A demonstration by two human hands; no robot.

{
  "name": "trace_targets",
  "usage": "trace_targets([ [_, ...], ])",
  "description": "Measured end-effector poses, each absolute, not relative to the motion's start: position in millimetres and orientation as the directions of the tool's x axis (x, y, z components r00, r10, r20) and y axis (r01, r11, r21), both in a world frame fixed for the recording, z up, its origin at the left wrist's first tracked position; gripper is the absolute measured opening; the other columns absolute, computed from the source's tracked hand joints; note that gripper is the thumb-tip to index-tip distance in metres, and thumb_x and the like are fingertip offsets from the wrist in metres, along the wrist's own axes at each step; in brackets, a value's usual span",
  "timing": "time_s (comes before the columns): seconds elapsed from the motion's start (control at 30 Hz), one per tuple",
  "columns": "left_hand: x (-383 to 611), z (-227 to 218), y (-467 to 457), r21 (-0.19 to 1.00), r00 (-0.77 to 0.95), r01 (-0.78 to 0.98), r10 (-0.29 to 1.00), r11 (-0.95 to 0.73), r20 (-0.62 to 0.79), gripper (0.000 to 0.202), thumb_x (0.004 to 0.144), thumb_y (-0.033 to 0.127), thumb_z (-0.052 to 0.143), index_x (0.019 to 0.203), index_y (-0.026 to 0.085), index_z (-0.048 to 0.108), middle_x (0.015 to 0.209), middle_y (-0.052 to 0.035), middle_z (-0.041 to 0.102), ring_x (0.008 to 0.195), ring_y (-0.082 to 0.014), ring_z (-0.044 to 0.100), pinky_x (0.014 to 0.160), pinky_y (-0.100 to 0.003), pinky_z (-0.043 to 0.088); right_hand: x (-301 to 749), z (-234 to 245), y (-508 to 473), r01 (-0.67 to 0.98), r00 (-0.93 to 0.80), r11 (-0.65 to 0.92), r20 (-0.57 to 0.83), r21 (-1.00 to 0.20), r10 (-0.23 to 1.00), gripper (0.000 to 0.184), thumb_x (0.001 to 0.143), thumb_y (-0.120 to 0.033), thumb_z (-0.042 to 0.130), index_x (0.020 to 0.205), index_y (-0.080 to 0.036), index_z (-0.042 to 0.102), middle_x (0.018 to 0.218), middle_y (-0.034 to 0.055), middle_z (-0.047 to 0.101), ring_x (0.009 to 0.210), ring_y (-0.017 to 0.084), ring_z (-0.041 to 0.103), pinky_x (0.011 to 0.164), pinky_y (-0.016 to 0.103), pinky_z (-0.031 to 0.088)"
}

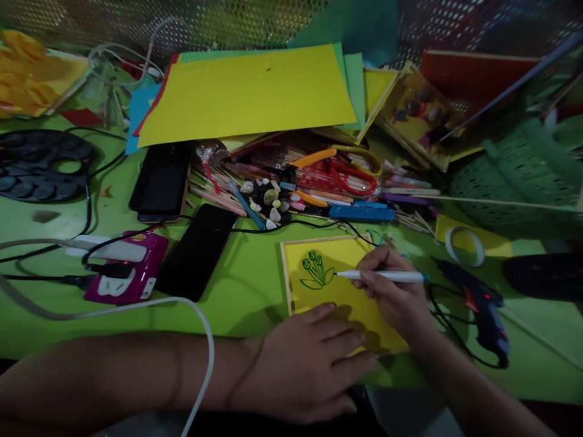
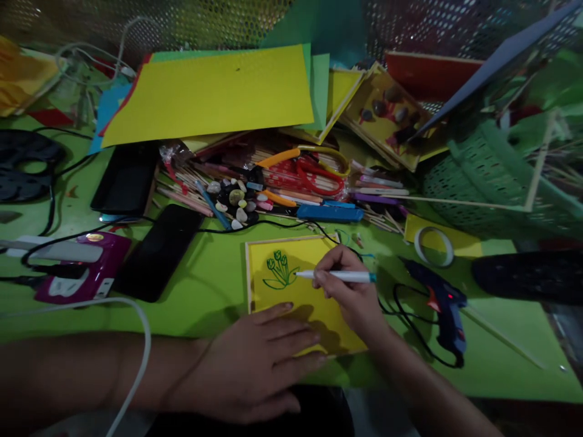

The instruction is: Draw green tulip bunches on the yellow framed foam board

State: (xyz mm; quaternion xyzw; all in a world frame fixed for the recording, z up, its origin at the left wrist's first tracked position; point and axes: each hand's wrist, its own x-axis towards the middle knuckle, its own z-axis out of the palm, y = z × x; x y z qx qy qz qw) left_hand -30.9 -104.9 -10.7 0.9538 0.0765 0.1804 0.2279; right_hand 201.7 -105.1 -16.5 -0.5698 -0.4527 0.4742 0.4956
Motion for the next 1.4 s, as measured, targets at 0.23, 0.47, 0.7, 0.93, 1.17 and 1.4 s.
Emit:
trace_targets([
  [0.23, -38.6, 5.6, -31.2, 0.308, 0.726, 0.513, 0.596, -0.801, 0.343, 0.02, 0.103, 0.031, 0.054, 0.111, 0.02, 0.069, 0.106, -0.0052, 0.074, 0.098, -0.024, 0.064, 0.084, -0.04, 0.044, 206.9, -9.7, -89.1, -0.188, 0.343, -0.093, -0.154, -0.978, 0.927, 0.018, 0.073, -0.031, 0.083, 0.073, -0.022, 0.067, 0.058, -0.0025, 0.062, 0.048, 0.009, 0.05, 0.041, 0.017, 0.031],
  [0.47, -47.2, -6.3, -4.3, 0.179, 0.67, 0.709, 0.73, -0.683, 0.131, 0.017, 0.097, 0.034, 0.065, 0.106, 0.019, 0.068, 0.108, -0.0085, 0.07, 0.106, -0.0293, 0.061, 0.087, -0.042, 0.043, 210.8, 1.7, -89.5, -0.298, 0.39, -0.01, -0.132, -0.954, 0.911, 0.017, 0.068, -0.026, 0.082, 0.071, -0.02, 0.067, 0.058, -0.0053, 0.054, 0.05, 0.008, 0.049, 0.051, 0.019, 0.046],
  [0.7, -43.8, -5.9, -3.3, 0.136, 0.666, 0.723, 0.736, -0.677, 0.12, 0.014, 0.101, 0.025, 0.057, 0.095, 0.018, 0.067, 0.098, -0.0071, 0.071, 0.097, -0.0252, 0.062, 0.084, -0.038, 0.04, 217.7, 21.6, -95.2, -0.325, 0.429, 0.064, -0.086, -0.944, 0.899, 0.018, 0.062, -0.026, 0.081, 0.068, -0.019, 0.065, 0.063, -0.0045, 0.059, 0.049, 0.008, 0.048, 0.051, 0.023, 0.048],
  [0.93, -48.1, -5.7, -1.9, 0.091, 0.667, 0.73, 0.735, -0.678, 0.125, 0.014, 0.102, 0.025, 0.058, 0.094, 0.017, 0.067, 0.094, -0.0068, 0.07, 0.095, -0.0243, 0.063, 0.082, -0.036, 0.039, 223.0, 32.8, -104.6, -0.295, 0.418, 0.105, -0.029, -0.95, 0.908, 0.012, 0.068, -0.025, 0.075, 0.07, -0.022, 0.064, 0.059, -0.003, 0.055, 0.052, 0.012, 0.043, 0.052, 0.026, 0.045],
  [1.17, -50.5, -6.7, -0.8, 0.07, 0.68, 0.721, 0.724, -0.689, 0.119, 0.015, 0.103, 0.026, 0.057, 0.096, 0.017, 0.066, 0.095, -0.007, 0.07, 0.096, -0.0243, 0.063, 0.083, -0.036, 0.039, 221.1, 42.9, -109.2, -0.295, 0.458, 0.109, -0.04, -0.949, 0.888, 0.013, 0.06, -0.02, 0.075, 0.066, -0.021, 0.064, 0.059, -0.0025, 0.048, 0.052, 0.012, 0.04, 0.048, 0.029, 0.04],
  [1.4, -51.0, -1.7, -1.3, 0.106, 0.671, 0.728, 0.735, -0.678, 0.096, 0.016, 0.105, 0.026, 0.054, 0.099, 0.017, 0.066, 0.099, -0.007, 0.071, 0.096, -0.0231, 0.063, 0.085, -0.035, 0.04, 222.6, 50.8, -112.4, -0.307, 0.477, 0.104, -0.058, -0.946, 0.877, 0.017, 0.058, -0.019, 0.077, 0.065, -0.019, 0.062, 0.057, -0.0031, 0.046, 0.05, 0.012, 0.04, 0.047, 0.029, 0.039],
])
